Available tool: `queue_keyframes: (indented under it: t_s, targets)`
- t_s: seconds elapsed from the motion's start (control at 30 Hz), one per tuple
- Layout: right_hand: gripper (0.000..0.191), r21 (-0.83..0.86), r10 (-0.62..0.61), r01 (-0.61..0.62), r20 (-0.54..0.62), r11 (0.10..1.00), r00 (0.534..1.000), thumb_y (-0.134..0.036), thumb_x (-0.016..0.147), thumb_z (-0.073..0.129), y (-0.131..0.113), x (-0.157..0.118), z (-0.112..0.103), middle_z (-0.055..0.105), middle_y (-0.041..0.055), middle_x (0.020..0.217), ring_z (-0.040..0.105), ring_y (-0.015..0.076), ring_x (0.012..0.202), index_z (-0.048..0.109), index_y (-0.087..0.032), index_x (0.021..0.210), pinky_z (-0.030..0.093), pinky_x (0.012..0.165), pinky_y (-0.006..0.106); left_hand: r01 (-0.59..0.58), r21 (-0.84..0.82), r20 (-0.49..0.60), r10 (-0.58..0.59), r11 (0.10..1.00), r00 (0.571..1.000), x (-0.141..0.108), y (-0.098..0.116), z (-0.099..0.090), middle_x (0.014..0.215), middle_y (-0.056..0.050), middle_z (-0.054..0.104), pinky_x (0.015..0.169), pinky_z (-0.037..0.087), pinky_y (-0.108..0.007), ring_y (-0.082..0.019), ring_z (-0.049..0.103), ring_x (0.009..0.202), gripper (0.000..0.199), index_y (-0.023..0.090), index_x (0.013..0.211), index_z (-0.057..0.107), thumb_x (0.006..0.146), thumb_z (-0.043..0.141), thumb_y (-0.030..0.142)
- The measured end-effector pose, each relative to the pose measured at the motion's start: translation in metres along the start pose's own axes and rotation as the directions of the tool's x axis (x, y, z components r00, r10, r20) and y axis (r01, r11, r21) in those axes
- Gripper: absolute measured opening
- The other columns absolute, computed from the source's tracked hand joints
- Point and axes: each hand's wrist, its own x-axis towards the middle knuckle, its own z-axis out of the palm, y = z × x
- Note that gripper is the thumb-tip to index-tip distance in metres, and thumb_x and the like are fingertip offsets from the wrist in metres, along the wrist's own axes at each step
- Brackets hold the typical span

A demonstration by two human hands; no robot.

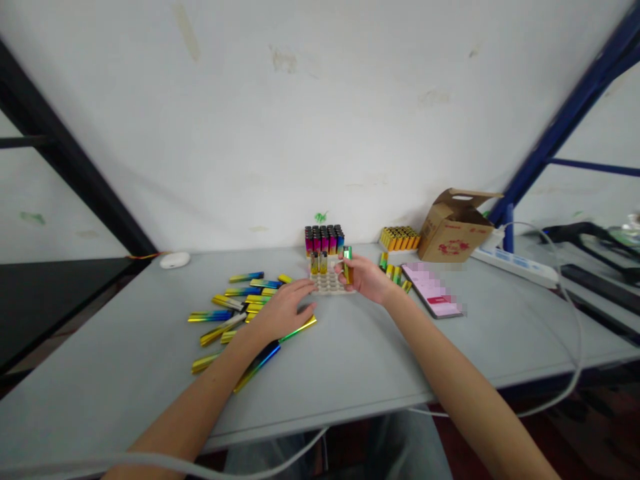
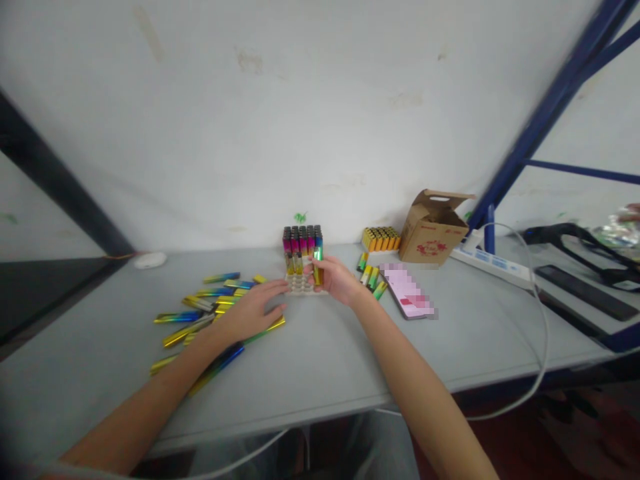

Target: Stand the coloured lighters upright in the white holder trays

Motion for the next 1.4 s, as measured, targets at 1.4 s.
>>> queue_keyframes:
  t_s: [1.4]
  targets:
    - [0.030,-0.958,-0.719,-0.206,-0.284,0.197,0.635,-0.018,0.084,0.044,-0.018,-0.011,-0.114,0.073,0.0106,0.098,0.067,0.0233,0.091,0.070,-0.014,0.098,0.049,0.087,0.037,0.154,0.041,-0.038,-0.152,0.987,0.988,-0.001,-0.035,-0.025,0.108,-0.008,0.070,0.095,0.047,-0.041,-0.024,0.063,0.100,0.028,0.019,0.101,0.068,0.087,0.048,0.034]
